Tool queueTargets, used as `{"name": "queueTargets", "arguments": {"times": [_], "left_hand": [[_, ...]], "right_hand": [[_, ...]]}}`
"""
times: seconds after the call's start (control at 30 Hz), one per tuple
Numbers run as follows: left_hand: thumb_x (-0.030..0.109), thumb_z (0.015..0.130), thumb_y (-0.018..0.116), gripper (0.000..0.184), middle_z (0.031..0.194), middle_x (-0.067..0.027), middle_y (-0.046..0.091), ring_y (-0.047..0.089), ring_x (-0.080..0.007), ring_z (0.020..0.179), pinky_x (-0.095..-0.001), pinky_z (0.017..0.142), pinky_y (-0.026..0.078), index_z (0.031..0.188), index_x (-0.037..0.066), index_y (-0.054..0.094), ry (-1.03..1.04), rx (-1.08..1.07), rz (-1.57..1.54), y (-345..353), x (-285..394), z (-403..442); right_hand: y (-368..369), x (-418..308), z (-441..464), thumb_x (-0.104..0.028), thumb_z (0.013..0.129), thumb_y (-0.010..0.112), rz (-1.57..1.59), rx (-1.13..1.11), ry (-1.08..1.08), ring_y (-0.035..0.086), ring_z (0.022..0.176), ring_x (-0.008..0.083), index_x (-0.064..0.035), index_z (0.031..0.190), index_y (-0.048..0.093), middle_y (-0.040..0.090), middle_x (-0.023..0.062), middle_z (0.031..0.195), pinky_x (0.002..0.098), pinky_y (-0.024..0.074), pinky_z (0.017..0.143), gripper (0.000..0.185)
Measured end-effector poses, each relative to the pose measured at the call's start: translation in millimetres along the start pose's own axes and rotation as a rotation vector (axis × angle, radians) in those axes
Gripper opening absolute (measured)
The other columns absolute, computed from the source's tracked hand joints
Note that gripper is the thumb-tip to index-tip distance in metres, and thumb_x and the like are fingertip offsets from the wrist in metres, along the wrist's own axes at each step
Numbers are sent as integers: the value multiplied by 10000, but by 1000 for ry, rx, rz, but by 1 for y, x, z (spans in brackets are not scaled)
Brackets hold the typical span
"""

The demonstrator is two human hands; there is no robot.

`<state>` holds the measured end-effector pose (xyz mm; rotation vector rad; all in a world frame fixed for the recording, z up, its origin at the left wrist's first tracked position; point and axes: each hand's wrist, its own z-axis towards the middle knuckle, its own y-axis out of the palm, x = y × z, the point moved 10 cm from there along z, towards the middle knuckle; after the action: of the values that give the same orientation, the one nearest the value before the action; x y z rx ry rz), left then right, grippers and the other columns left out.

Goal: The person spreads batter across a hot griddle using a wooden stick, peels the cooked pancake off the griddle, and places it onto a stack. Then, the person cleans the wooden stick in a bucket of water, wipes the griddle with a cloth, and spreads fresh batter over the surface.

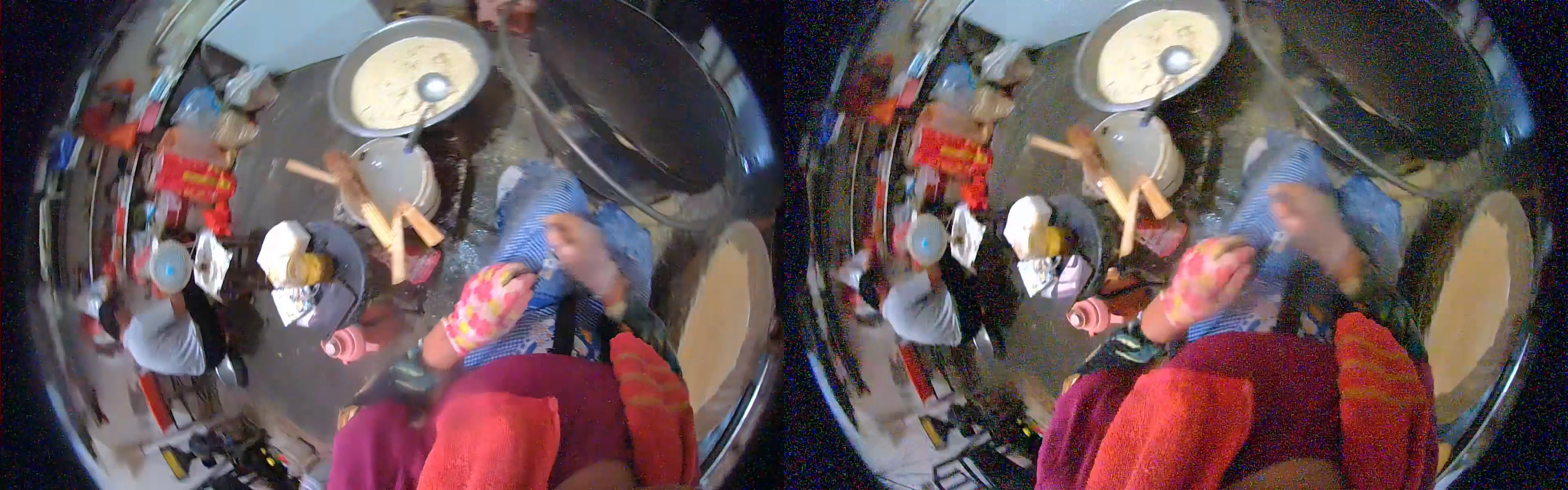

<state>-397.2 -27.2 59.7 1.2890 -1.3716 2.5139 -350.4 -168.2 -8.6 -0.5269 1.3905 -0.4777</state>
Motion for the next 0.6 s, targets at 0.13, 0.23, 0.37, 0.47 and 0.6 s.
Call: {"name": "queueTargets", "arguments": {"times": [0.13,0.23,0.37,0.47,0.6], "left_hand": [[136,755,610,299,1080,-140,569,518,-336,1025,-449,884,423,1044,62,587,-297,367,356,-96,-43,-67],[192,777,624,355,1107,-171,525,449,-382,1104,-465,920,380,1095,51,553,-432,331,422,-104,-99,-113],[190,799,606,320,1094,-177,545,482,-374,1089,-453,912,402,1073,30,569,-415,423,239,-82,-125,-132],[178,813,583,288,1058,-175,564,514,-369,1039,-437,886,422,1056,25,567,-387,398,234,-77,-126,-113],[148,864,508,192,946,-162,602,575,-334,863,-406,756,465,996,27,577,-337,564,65,-89,-159,-104]], "right_hand": [[163,-93,55,-374,805,602,-283,-511,-217,578,801,403,-142,1237,462,574,220,913,462,471,715,510],[256,-62,73,-278,797,642,317,-655,-115,612,690,262,-76,1128,544,612,146,818,355,497,633,401],[205,-84,82,-261,852,544,769,-562,238,571,548,135,9,915,592,597,59,703,258,469,505,281],[94,-132,86,-359,891,477,749,-546,-21,531,516,134,-45,708,581,588,79,635,260,419,467,379],[-52,-88,56,-414,883,445,911,-53,-11,512,432,177,-78,644,483,561,107,571,266,385,384,414]]}}
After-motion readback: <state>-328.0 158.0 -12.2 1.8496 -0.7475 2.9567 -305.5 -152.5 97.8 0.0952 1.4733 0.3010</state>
